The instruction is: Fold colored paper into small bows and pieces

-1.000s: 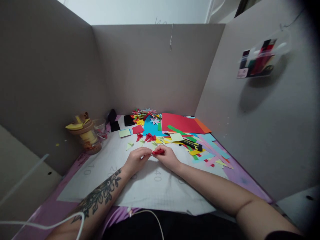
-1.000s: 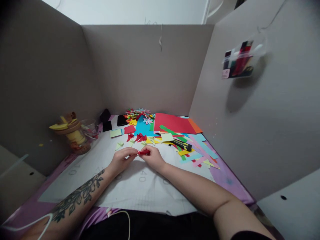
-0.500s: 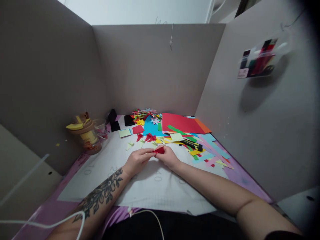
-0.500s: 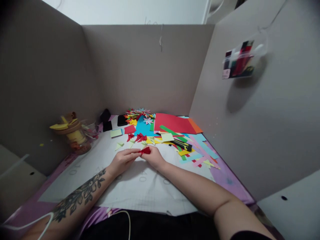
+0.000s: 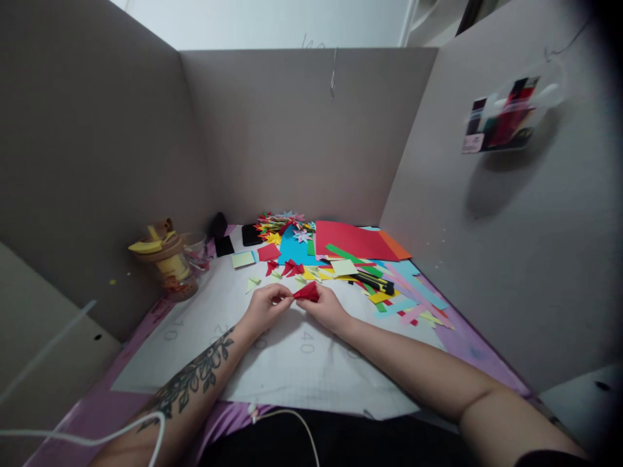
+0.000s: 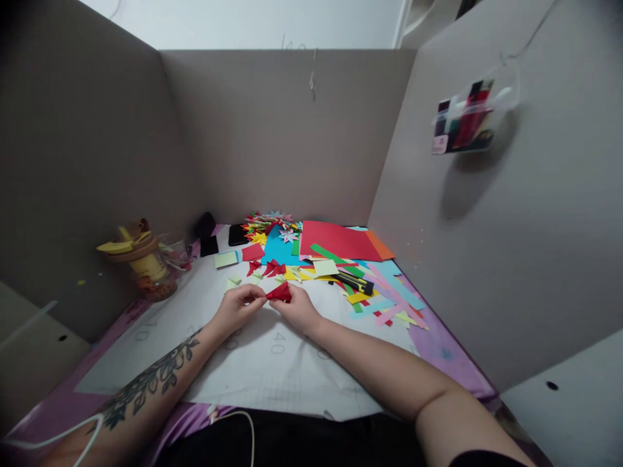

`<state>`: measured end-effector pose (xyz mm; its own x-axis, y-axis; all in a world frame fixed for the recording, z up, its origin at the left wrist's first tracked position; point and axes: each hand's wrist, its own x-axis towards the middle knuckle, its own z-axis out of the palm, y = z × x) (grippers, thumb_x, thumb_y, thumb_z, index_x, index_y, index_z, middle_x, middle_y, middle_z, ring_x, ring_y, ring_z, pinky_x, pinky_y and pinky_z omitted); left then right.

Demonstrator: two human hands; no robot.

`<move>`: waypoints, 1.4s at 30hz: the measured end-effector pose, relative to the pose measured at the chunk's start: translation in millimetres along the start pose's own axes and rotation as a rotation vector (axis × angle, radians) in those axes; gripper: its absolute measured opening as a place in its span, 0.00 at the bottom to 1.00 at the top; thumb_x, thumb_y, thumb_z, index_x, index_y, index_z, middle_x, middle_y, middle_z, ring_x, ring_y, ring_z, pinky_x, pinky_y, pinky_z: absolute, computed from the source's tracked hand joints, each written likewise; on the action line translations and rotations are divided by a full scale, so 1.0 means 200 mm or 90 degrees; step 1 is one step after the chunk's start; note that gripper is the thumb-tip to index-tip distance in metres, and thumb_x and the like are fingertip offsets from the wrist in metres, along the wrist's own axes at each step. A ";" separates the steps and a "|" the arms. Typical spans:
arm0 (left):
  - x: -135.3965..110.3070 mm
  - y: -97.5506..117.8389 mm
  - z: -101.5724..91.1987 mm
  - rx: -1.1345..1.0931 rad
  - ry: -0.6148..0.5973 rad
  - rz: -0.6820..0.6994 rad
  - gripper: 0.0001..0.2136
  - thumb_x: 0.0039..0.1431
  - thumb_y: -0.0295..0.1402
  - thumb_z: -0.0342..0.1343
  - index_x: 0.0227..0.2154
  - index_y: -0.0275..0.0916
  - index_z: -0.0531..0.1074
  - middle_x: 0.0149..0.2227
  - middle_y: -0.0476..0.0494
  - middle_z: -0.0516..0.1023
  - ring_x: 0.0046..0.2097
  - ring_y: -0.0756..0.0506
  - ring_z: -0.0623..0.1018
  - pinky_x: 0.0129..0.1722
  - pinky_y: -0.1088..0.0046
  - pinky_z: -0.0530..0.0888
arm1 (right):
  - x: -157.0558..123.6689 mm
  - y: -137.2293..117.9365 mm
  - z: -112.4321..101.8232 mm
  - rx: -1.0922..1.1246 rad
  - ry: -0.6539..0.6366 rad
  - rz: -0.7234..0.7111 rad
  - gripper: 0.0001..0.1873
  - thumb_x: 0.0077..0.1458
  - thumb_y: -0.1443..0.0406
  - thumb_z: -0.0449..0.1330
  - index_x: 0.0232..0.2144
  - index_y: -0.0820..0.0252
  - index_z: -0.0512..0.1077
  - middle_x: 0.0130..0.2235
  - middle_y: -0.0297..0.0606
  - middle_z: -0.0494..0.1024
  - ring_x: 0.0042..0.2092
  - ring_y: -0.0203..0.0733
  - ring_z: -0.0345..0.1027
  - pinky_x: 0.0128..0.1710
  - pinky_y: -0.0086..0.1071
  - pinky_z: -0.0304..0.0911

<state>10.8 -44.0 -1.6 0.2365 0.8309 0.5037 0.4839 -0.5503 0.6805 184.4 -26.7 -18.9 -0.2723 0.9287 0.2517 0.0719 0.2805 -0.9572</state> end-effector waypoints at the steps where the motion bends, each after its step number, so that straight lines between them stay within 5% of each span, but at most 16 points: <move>1: 0.00 0.00 0.00 -0.011 -0.001 -0.017 0.04 0.52 0.31 0.55 0.27 0.37 0.73 0.27 0.47 0.77 0.29 0.50 0.74 0.29 0.77 0.72 | 0.00 0.00 0.00 -0.005 -0.002 -0.003 0.10 0.43 0.63 0.62 0.30 0.62 0.72 0.31 0.36 0.77 0.33 0.39 0.69 0.35 0.33 0.64; 6: 0.01 -0.02 0.01 -0.063 -0.002 -0.055 0.04 0.51 0.31 0.56 0.26 0.36 0.73 0.26 0.47 0.76 0.28 0.51 0.74 0.29 0.77 0.71 | 0.00 0.01 0.00 -0.040 0.010 -0.023 0.10 0.43 0.63 0.62 0.29 0.63 0.72 0.30 0.36 0.76 0.33 0.39 0.69 0.35 0.33 0.64; 14: 0.01 0.01 0.00 -0.091 -0.053 0.024 0.05 0.53 0.31 0.55 0.30 0.37 0.75 0.34 0.41 0.77 0.37 0.47 0.76 0.33 0.74 0.72 | 0.00 0.01 0.01 -0.102 0.019 -0.070 0.06 0.45 0.64 0.60 0.26 0.62 0.70 0.27 0.34 0.73 0.30 0.37 0.66 0.31 0.30 0.61; 23: 0.02 0.01 0.01 -0.143 0.000 -0.126 0.04 0.48 0.31 0.58 0.24 0.35 0.71 0.25 0.48 0.75 0.28 0.50 0.74 0.29 0.76 0.71 | -0.01 0.01 0.00 -0.133 0.015 -0.082 0.05 0.46 0.64 0.60 0.25 0.60 0.69 0.26 0.32 0.71 0.29 0.36 0.63 0.30 0.29 0.59; 37: 0.00 0.01 0.02 -0.075 -0.032 -0.050 0.02 0.48 0.26 0.54 0.25 0.36 0.71 0.25 0.50 0.74 0.28 0.52 0.72 0.29 0.78 0.69 | -0.02 -0.04 0.01 -0.144 0.033 -0.143 0.03 0.46 0.65 0.60 0.24 0.59 0.71 0.28 0.35 0.73 0.31 0.38 0.65 0.33 0.30 0.61; 42: 0.01 -0.01 0.02 -0.093 -0.024 -0.084 0.02 0.49 0.29 0.55 0.25 0.35 0.70 0.25 0.49 0.73 0.27 0.52 0.71 0.27 0.78 0.68 | -0.01 -0.05 0.00 -0.147 0.060 -0.115 0.04 0.46 0.66 0.59 0.22 0.60 0.72 0.26 0.35 0.73 0.30 0.37 0.65 0.32 0.29 0.60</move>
<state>14.4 -41.8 -4.2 0.2112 0.8978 0.3864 0.3857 -0.4398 0.8111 183.2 -31.1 -9.3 -0.2109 0.8745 0.4368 0.2496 0.4802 -0.8409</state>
